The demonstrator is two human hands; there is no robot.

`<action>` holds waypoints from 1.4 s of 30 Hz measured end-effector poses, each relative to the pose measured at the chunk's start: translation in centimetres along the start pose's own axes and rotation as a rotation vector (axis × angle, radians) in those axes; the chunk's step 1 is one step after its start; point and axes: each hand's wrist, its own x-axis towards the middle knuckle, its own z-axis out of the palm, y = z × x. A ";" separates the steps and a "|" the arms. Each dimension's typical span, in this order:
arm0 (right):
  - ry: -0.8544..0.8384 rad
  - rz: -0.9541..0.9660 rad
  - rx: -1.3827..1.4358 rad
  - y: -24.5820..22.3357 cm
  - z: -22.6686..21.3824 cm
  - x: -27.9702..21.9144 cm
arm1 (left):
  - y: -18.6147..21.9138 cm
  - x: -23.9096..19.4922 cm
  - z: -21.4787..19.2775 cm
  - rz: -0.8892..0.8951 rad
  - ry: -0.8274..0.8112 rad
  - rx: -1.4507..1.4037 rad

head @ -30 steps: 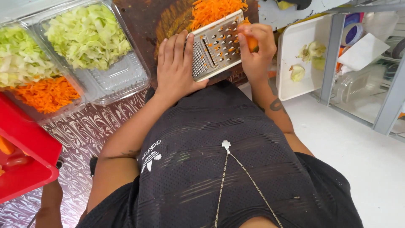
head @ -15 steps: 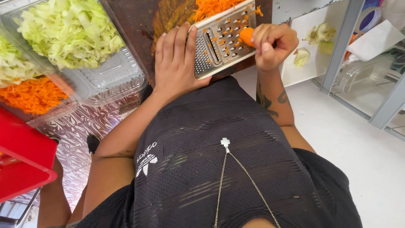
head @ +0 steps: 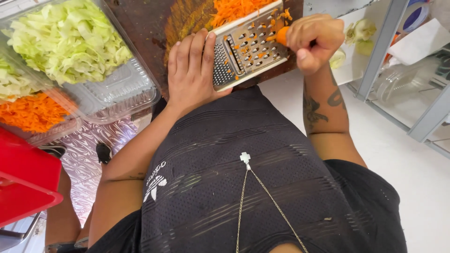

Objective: The person arranges shredded lettuce in a plastic container, then picks up a carrot from a red tray. Using a box grater, the person grates the carrot over a wooden cutting board, creating a pile of shredded carrot.

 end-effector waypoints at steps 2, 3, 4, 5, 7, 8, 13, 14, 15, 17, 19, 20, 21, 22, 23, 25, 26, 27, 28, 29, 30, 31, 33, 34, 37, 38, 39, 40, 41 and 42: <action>-0.046 0.012 -0.044 -0.8 0.5 1.1 | -0.5 -0.4 1.1 0.089 0.073 0.098; -0.045 0.015 -0.044 -1.0 2.3 2.3 | -0.3 -0.3 0.8 0.089 0.070 0.096; -0.066 -0.010 0.022 -1.3 4.2 3.5 | -0.2 -0.3 0.5 0.060 0.034 0.063; -0.092 -0.039 0.087 -1.3 5.9 5.0 | -0.1 0.0 0.2 0.032 0.005 0.032; -0.072 -0.013 0.033 -0.6 1.9 2.0 | -0.1 -0.2 0.5 0.043 0.013 0.052; -0.049 0.015 -0.019 -0.1 0.0 0.5 | -0.2 -0.4 0.6 0.054 0.018 0.073; -0.095 -0.075 -0.029 -0.2 3.7 2.6 | -0.4 -0.7 1.3 0.072 0.033 0.109; -0.062 -0.098 -0.033 -0.8 4.8 3.9 | -0.3 -0.7 1.2 0.064 0.020 0.108; -0.065 -0.102 -0.035 -0.3 3.2 2.7 | -0.5 -0.6 1.4 0.064 0.026 0.110; -0.025 -0.045 -0.037 0.5 0.3 0.2 | -0.7 -0.8 1.7 0.093 0.027 0.104; -0.090 -0.093 -0.035 0.7 2.7 1.2 | -0.5 -0.8 1.4 0.075 0.013 0.099; -0.153 -0.143 -0.032 0.9 3.8 1.8 | -0.4 -0.7 1.2 0.061 -0.002 0.096; -0.149 -0.133 -0.032 0.9 4.1 1.5 | -0.2 -0.9 1.2 0.061 -0.009 0.089; -0.088 -0.147 -0.017 0.9 4.5 1.2 | 0.0 -1.1 1.2 0.055 -0.024 0.077; -0.033 -0.179 -0.003 1.6 4.6 1.6 | -0.3 -0.7 1.1 0.048 -0.024 0.076; 0.139 -0.129 -0.072 1.0 3.5 1.1 | -0.6 -0.9 1.5 0.063 -0.026 0.095; 0.313 -0.067 -0.138 0.6 2.9 0.7 | -0.7 -1.1 1.7 0.078 -0.035 0.108; 0.306 -0.073 -0.133 0.8 4.1 1.5 | -0.6 -0.9 1.4 0.071 -0.030 0.112; 0.158 -0.122 -0.125 1.0 5.3 2.2 | -0.4 -0.6 1.1 0.054 -0.034 0.086; 0.021 -0.156 -0.123 0.7 6.7 2.5 | -0.2 -0.6 0.8 0.048 -0.048 0.051; 0.026 -0.149 -0.127 0.8 6.1 1.5 | 0.0 -1.1 0.9 0.053 -0.053 0.046; 0.025 -0.155 -0.112 1.5 5.3 1.2 | -0.2 -1.0 1.0 0.052 -0.039 0.057; 0.022 -0.162 -0.096 2.1 3.7 0.5 | -0.5 -0.9 1.0 0.050 -0.023 0.070; 0.166 -0.134 -0.185 2.2 2.8 -0.1 | -0.5 -1.0 1.0 0.062 -0.037 0.062; 0.158 -0.136 -0.253 2.4 4.7 0.9 | -0.4 -0.6 0.7 0.058 -0.033 0.044; 0.022 -0.154 -0.238 2.2 6.2 1.3 | -0.2 -0.6 0.5 0.054 -0.026 0.029; 0.022 -0.158 -0.243 2.2 5.3 0.8 | -0.3 -0.7 0.8 0.059 -0.022 0.029; 0.121 -0.116 -0.238 2.1 4.3 0.4 | -0.4 -0.9 1.1 0.061 -0.011 0.027; 0.218 -0.071 -0.226 2.1 3.5 -0.1 | -0.4 -1.2 1.3 0.059 -0.004 0.027; 0.219 -0.073 -0.226 1.8 3.6 0.4 | -0.5 -1.1 1.3 0.059 -0.002 0.028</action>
